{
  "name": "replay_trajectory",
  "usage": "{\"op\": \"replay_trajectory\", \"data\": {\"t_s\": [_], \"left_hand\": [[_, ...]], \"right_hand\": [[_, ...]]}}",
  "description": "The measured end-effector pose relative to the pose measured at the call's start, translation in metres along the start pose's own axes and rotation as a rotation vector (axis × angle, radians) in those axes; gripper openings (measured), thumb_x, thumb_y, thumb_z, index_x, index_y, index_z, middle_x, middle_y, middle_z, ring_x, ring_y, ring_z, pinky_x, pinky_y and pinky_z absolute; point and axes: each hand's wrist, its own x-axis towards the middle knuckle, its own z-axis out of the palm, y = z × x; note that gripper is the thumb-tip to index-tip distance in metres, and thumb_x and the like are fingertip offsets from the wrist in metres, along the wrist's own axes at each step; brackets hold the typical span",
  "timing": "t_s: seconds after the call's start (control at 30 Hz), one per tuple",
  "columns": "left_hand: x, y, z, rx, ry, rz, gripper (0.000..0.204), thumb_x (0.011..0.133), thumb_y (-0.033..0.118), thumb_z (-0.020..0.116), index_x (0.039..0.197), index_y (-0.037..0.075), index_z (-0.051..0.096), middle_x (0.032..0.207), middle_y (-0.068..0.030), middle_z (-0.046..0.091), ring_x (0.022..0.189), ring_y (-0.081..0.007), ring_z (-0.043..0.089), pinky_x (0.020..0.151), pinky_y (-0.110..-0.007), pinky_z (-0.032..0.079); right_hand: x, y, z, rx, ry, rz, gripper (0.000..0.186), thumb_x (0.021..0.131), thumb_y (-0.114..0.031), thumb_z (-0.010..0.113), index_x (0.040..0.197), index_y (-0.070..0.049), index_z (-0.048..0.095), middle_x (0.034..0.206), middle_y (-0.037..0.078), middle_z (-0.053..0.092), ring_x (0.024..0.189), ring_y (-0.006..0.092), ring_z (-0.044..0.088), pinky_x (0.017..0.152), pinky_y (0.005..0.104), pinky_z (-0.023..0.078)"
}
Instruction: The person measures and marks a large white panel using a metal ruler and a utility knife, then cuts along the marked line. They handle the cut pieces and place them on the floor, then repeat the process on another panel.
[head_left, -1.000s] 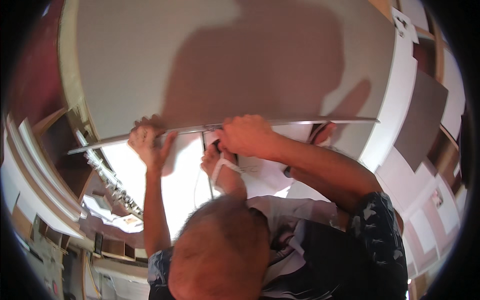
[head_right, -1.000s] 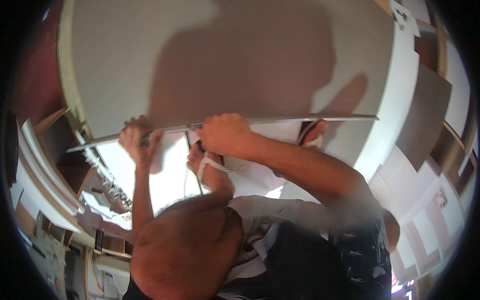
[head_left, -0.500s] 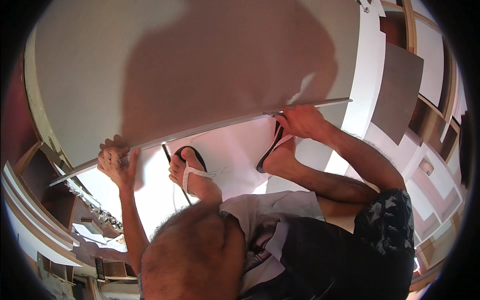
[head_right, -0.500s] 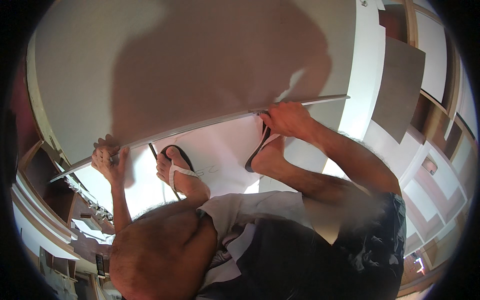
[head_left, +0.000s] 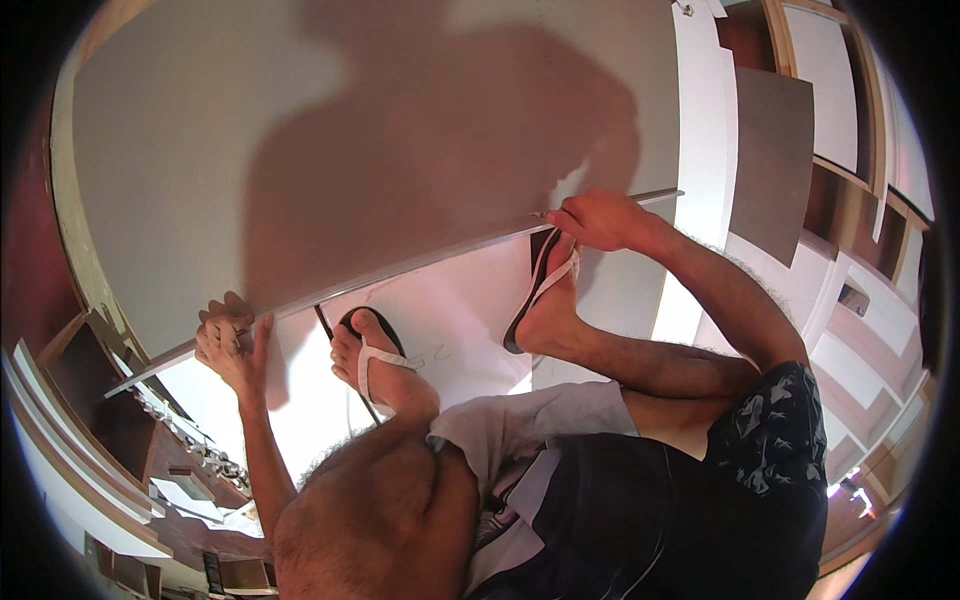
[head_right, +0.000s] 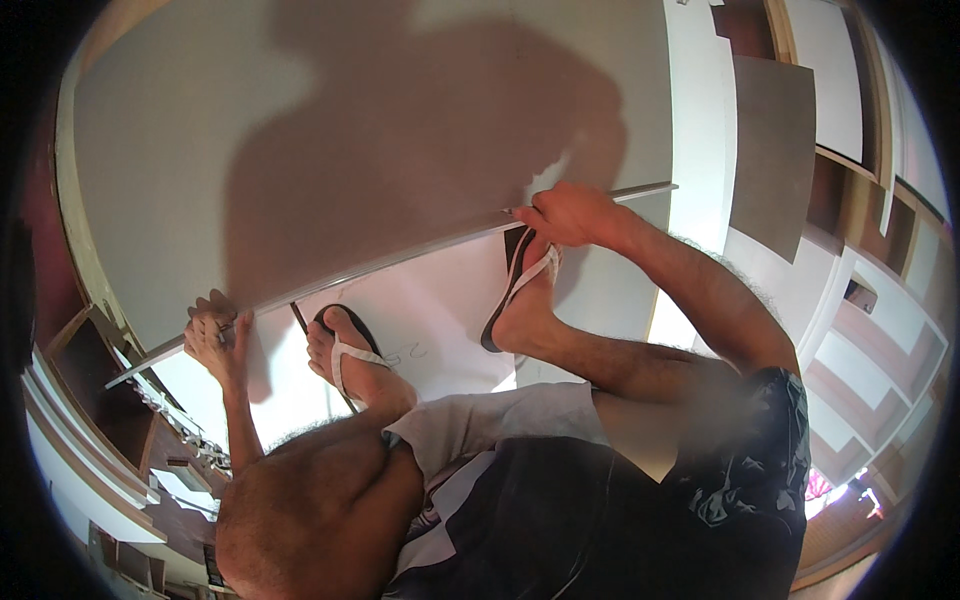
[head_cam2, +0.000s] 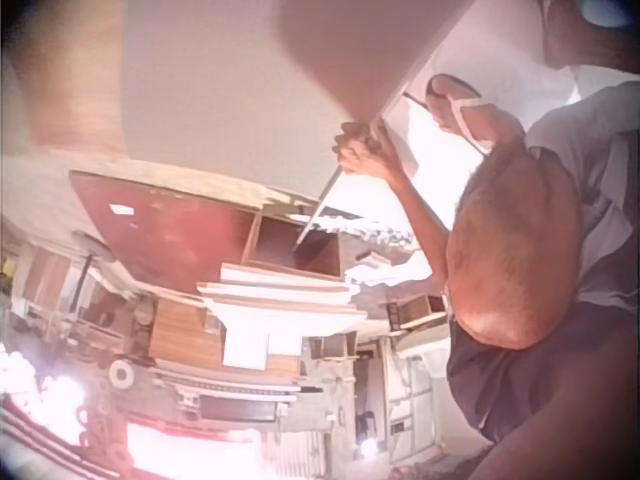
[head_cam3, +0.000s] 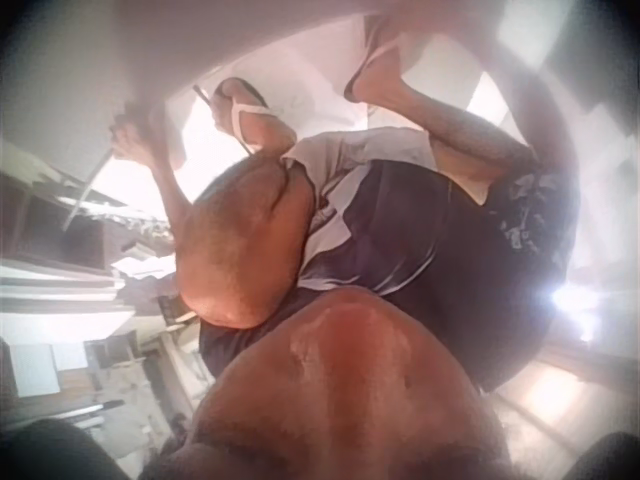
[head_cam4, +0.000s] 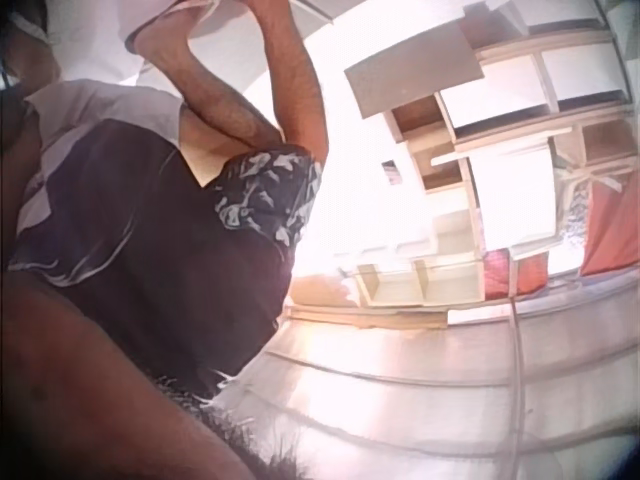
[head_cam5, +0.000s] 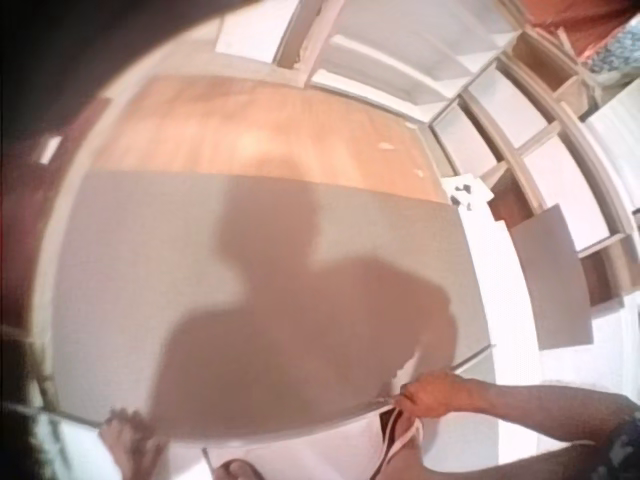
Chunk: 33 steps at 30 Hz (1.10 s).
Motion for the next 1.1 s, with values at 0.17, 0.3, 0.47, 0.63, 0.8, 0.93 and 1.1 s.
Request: {"op": "replay_trajectory", "data": {"t_s": [0.17,0.3,0.47,0.63,0.8,0.93,1.1], "left_hand": [[0.007,0.006,-0.008,-0.038,0.008,0.006,0.032,0.080,0.041,0.087,0.090,0.017,0.069,0.097,0.0021,0.062,0.104,-0.0251,0.054,0.094,-0.046,0.034],[0.007,0.001,-0.015,-0.092,0.010,0.037,0.028,0.082,0.036,0.086,0.094,0.016,0.071,0.101,0.0013,0.064,0.105,-0.0266,0.055,0.095,-0.046,0.036],[0.002,-0.012,-0.006,-0.076,0.046,0.021,0.025,0.084,0.031,0.085,0.099,0.016,0.072,0.105,-0.0004,0.067,0.106,-0.0286,0.056,0.096,-0.046,0.039],[0.008,-0.003,0.002,-0.055,0.070,0.059,0.026,0.088,0.037,0.080,0.101,0.017,0.071,0.107,-0.0022,0.067,0.107,-0.0320,0.057,0.096,-0.050,0.040],[-0.003,-0.010,-0.003,-0.051,-0.024,0.047,0.028,0.090,0.040,0.078,0.102,0.015,0.071,0.109,-0.0047,0.067,0.106,-0.0326,0.057,0.095,-0.051,0.041],[0.005,-0.021,-0.010,-0.130,-0.140,0.044,0.029,0.092,0.040,0.077,0.101,0.013,0.071,0.104,-0.0055,0.068,0.100,-0.0304,0.057,0.092,-0.047,0.042],[0.011,-0.016,-0.022,-0.140,-0.207,0.057,0.028,0.095,0.037,0.074,0.099,0.009,0.070,0.099,-0.0063,0.068,0.091,-0.0274,0.057,0.088,-0.044,0.042]], "right_hand": [[0.001,-0.021,0.000,0.166,0.123,0.039,0.052,0.107,-0.046,0.043,0.099,0.000,0.064,0.080,0.021,0.069,0.082,0.0408,0.069,0.077,0.0519,0.053],[0.011,-0.005,0.032,0.480,0.083,0.087,0.045,0.106,-0.040,0.043,0.104,0.000,0.063,0.080,0.020,0.069,0.081,0.0394,0.069,0.079,0.0501,0.052],[-0.005,-0.005,0.018,0.897,0.097,0.167,0.033,0.107,-0.030,0.049,0.123,-0.004,0.061,0.090,0.010,0.067,0.076,0.0209,0.066,0.074,0.0383,0.052],[-0.012,0.000,-0.012,1.068,0.102,-0.153,0.048,0.102,-0.035,0.062,0.142,-0.011,0.053,0.114,0.008,0.061,0.087,0.0158,0.059,0.081,0.0333,0.049],[-0.010,-0.018,-0.055,0.798,0.229,-0.374,0.077,0.085,-0.054,0.077,0.142,-0.008,0.052,0.116,0.010,0.061,0.095,0.0194,0.061,0.084,0.0353,0.048],[-0.009,-0.026,-0.063,0.637,0.401,-0.409,0.063,0.083,-0.052,0.077,0.118,-0.002,0.063,0.090,0.013,0.064,0.082,0.0236,0.062,0.073,0.0390,0.049],[-0.006,-0.015,-0.062,0.405,0.299,-0.201,0.041,0.084,-0.041,0.072,0.090,-0.001,0.070,0.070,0.010,0.062,0.066,0.0245,0.060,0.062,0.0406,0.047]]}}
